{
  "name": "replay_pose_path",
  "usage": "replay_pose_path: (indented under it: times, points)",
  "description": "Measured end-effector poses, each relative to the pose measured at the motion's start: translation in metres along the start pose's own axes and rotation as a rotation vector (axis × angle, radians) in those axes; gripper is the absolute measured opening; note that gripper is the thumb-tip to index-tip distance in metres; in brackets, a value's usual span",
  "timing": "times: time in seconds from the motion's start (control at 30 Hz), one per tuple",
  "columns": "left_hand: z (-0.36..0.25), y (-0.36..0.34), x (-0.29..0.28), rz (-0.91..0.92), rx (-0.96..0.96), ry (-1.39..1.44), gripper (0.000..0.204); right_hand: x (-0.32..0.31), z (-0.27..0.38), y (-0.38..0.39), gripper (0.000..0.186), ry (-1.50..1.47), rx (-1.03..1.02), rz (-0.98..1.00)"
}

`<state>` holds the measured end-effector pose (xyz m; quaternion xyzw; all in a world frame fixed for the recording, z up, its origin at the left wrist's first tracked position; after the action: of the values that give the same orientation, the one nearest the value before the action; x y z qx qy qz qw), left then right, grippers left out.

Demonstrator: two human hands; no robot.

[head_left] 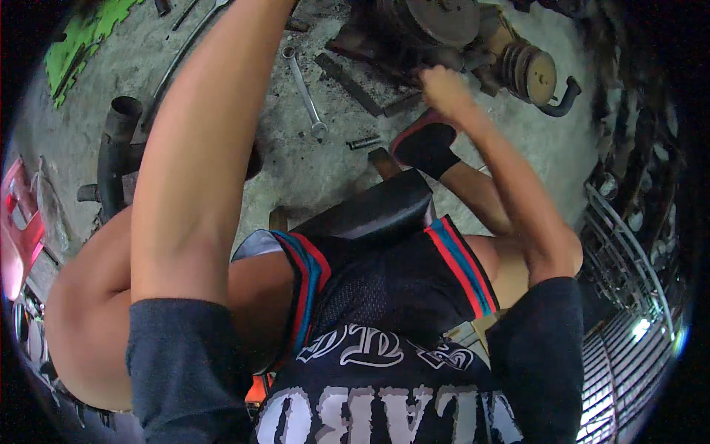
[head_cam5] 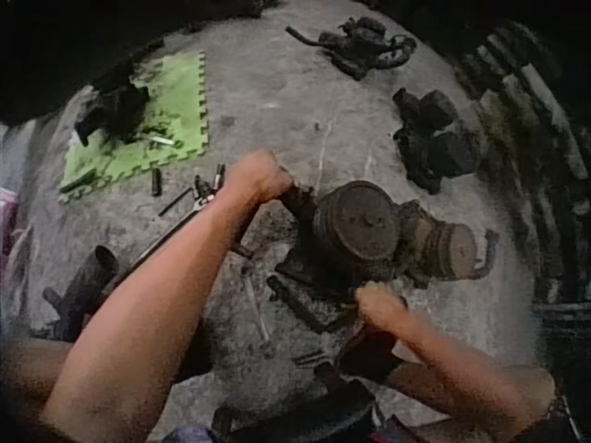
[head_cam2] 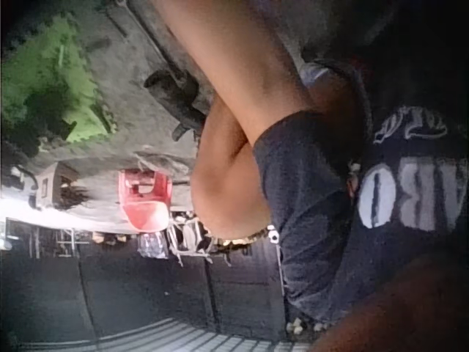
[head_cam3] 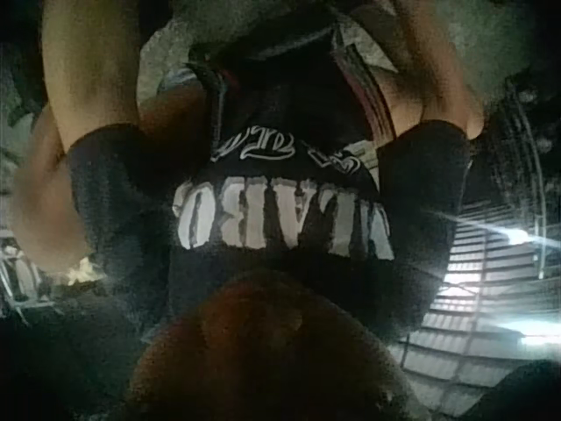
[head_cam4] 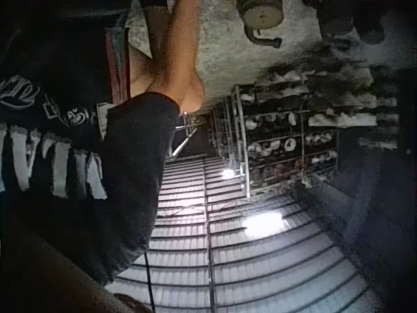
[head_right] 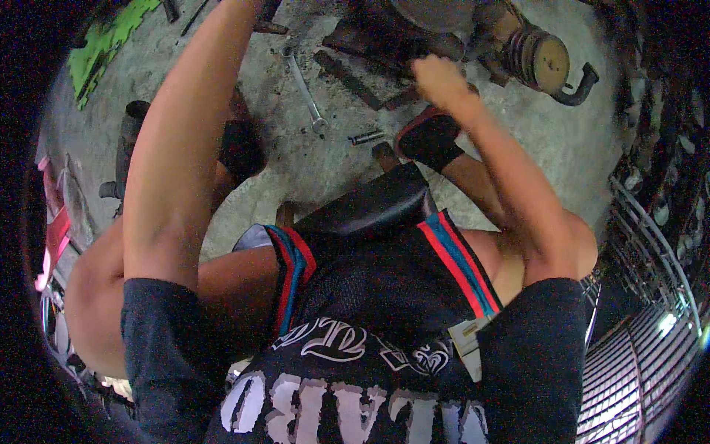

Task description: Inspecting and manipulating automotive AC compressors on a workshop floor.

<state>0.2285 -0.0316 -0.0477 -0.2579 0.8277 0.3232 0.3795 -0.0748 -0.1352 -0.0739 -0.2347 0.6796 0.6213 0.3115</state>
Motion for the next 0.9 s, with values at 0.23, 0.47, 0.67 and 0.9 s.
replay_pose_path:
  times: [0.23,0.47,0.67,0.9]
  points:
    - [0.024,0.023,-0.044,0.091,-0.155,0.083,0.043,-0.021,0.045,-0.029,0.011,0.012,-0.199,-0.191]
    - [0.002,0.05,-0.02,-0.131,-0.192,0.331,0.029,0.03,-0.016,-0.014,0.027,-0.064,-0.185,-0.165]
    - [-0.011,0.035,0.002,-0.05,-0.143,0.305,0.02,0.055,-0.027,-0.022,0.017,0.229,-0.113,0.043]
    - [-0.01,0.027,0.002,-0.153,-0.108,0.267,0.02,0.078,-0.039,-0.042,0.013,0.098,0.061,-0.022]
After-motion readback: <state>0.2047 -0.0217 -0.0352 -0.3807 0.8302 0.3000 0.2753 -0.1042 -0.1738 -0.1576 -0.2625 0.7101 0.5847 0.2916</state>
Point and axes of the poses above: each hand's wrist, its own y-axis away from the middle knuckle, its own x-axis out of the palm, z = x × y, the point moved 4 cm from there along -y, towards the middle knuckle, and after that the axes turned 7 degrees about z, right-handed, at the moved point
